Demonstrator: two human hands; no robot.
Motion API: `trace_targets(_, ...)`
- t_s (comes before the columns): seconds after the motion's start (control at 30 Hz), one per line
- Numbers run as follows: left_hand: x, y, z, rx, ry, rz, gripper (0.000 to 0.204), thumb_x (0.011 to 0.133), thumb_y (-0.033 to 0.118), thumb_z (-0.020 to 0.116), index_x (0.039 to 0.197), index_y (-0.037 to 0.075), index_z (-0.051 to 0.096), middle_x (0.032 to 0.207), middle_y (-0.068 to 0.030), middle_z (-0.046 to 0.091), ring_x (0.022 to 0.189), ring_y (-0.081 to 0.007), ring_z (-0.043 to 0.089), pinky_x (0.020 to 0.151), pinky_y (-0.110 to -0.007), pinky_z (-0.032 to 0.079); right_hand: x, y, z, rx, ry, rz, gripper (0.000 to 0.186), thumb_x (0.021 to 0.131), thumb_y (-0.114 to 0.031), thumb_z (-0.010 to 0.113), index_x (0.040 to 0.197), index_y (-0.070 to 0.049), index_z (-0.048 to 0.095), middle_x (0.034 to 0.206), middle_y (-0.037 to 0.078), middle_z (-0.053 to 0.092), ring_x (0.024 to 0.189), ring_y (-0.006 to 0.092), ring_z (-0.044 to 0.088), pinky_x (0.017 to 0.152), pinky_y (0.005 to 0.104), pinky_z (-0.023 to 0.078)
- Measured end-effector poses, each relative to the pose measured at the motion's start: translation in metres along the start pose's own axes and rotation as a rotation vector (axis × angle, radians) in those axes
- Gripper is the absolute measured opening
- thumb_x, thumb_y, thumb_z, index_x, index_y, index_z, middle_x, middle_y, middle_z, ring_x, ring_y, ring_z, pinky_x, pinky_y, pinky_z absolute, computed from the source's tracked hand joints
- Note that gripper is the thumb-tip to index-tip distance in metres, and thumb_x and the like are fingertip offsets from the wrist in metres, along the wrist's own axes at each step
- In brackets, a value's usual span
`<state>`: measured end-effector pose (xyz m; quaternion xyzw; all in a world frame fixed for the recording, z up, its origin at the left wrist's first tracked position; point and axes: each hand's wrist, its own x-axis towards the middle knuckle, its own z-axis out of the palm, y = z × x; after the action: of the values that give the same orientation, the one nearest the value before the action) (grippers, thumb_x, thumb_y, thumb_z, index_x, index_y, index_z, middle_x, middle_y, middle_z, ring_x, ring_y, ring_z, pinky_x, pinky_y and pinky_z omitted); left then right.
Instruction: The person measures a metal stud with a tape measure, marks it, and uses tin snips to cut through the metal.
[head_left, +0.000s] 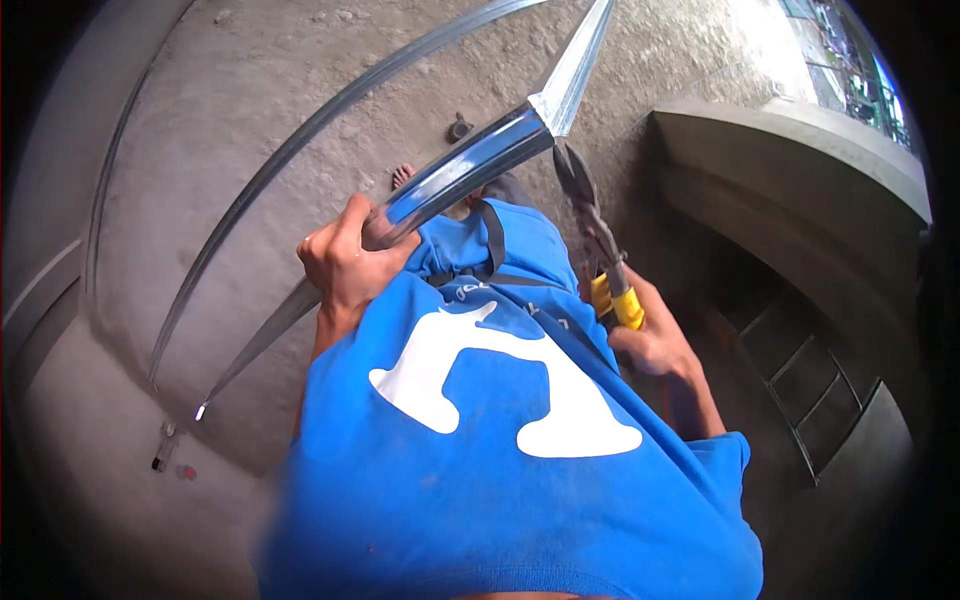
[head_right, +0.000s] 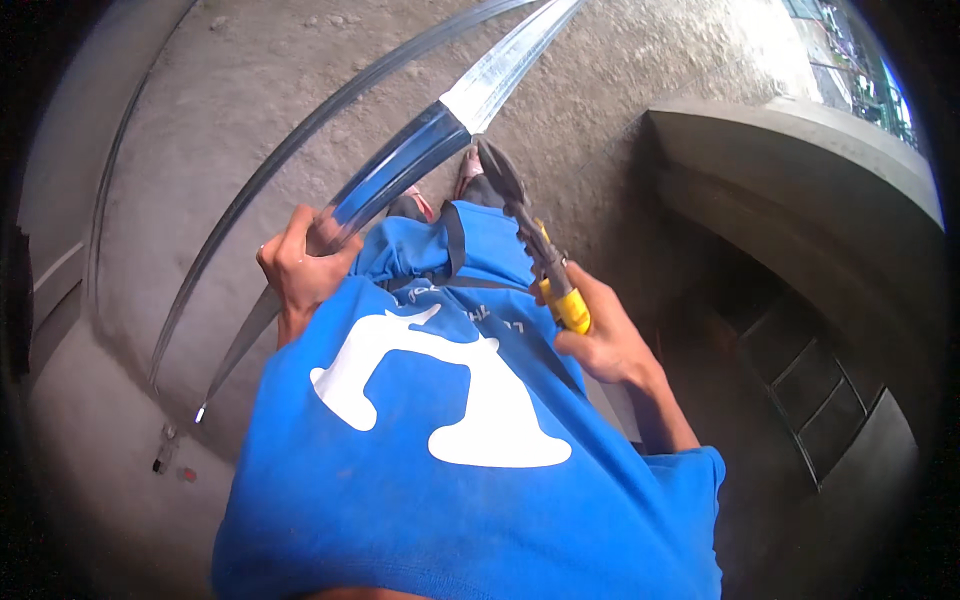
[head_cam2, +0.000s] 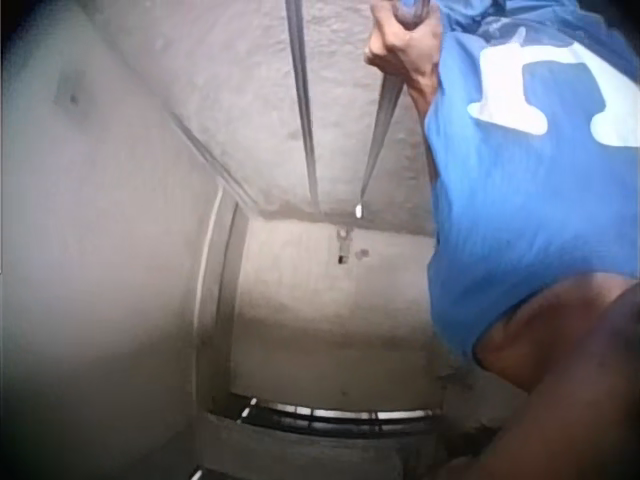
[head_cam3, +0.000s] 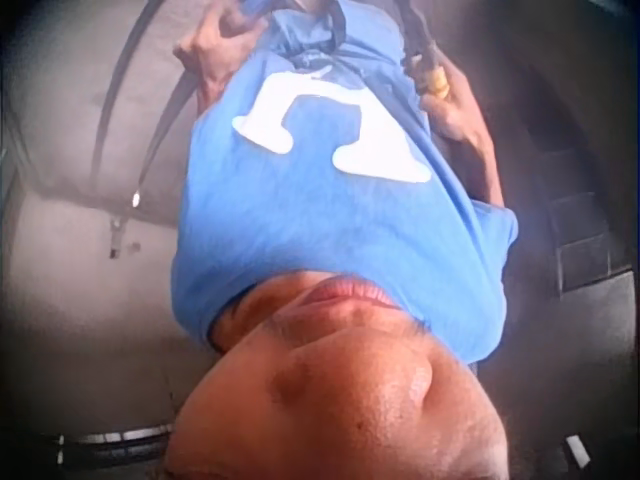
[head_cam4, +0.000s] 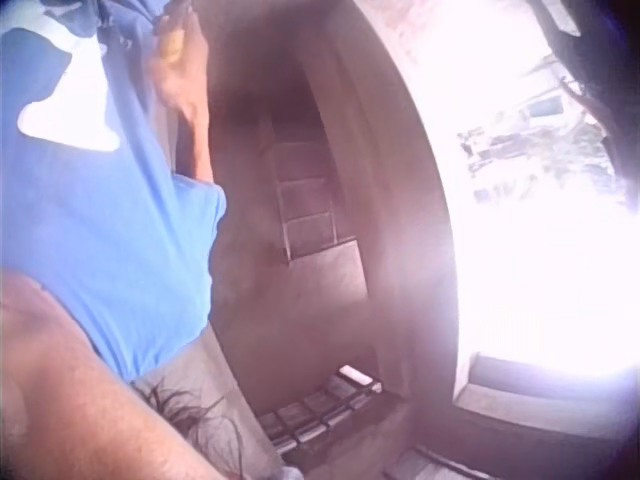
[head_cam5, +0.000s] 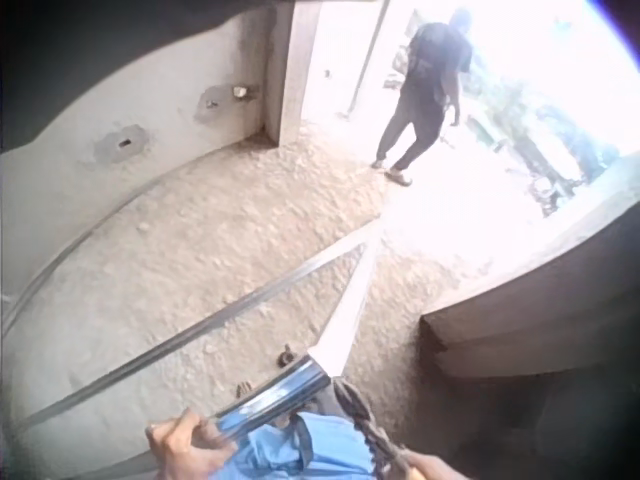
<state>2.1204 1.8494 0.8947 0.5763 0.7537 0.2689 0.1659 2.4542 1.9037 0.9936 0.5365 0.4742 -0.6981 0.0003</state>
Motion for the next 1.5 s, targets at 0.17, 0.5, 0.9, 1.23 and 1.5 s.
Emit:
trace_targets(0.17,-0.005,-0.003,0.008,-0.032,0.057,0.046,0.034,0.064,0.023,0.084,0.071,0.011,0.054,0.051,-0.0094,0.054,0.044,-0.0315,0.059,0.046,-0.041,0.046,-0.006,-0.007,-0.008,-0.171,0.046,0.088,0.075,0.053,-0.017,0.061,0.126,-0.003,0.055,0.108,0.013,0.058,0.105,0.0289,0.055,0.099,0.0406,0.042)
trace_targets(0.5,0.0,0.001,0.001,-0.04,0.004,0.02,0.031,0.065,0.021,0.085,0.075,0.01,0.057,0.057,-0.0113,0.058,0.051,-0.0345,0.063,0.049,-0.042,0.048,-0.01,-0.031,-0.005,-0.176,0.044,0.217,0.092,0.047,-0.021,0.059,0.137,-0.003,0.053,0.118,0.013,0.06,0.112,0.0284,0.055,0.106,0.0403,0.04)
trace_targets(0.9,-0.021,-0.004,0.003,-0.032,-0.011,0.065,0.029,0.065,0.019,0.083,0.075,0.01,0.057,0.056,-0.0086,0.058,0.05,-0.0319,0.063,0.049,-0.04,0.047,-0.013,-0.038,0.002,-0.264,0.057,0.181,0.065,0.056,-0.014,0.063,0.12,-0.005,0.056,0.104,0.01,0.056,0.099,0.0251,0.053,0.092,0.0383,0.042)
trace_targets(1.23,-0.022,-0.014,0.0,-0.071,-0.059,0.04,0.031,0.062,0.023,0.083,0.078,0.011,0.06,0.054,-0.0082,0.059,0.048,-0.0302,0.063,0.047,-0.04,0.047,0.009,-0.011,0.007,-0.437,0.165,-0.04,0.03,0.066,-0.004,0.06,0.096,-0.001,0.052,0.076,0.013,0.055,0.07,0.0228,0.052,0.07,0.0377,0.046)
trace_targets(1.5,-0.033,0.002,-0.001,-0.085,-0.134,0.019,0.024,0.07,0.018,0.078,0.076,0.008,0.057,0.058,-0.0128,0.06,0.055,-0.0377,0.065,0.051,-0.043,0.049,0.005,0.015,0.01,-0.319,0.118,-0.096,0.029,0.064,-0.006,0.061,0.092,-0.002,0.053,0.073,0.008,0.053,0.069,0.0188,0.049,0.067,0.0344,0.044)
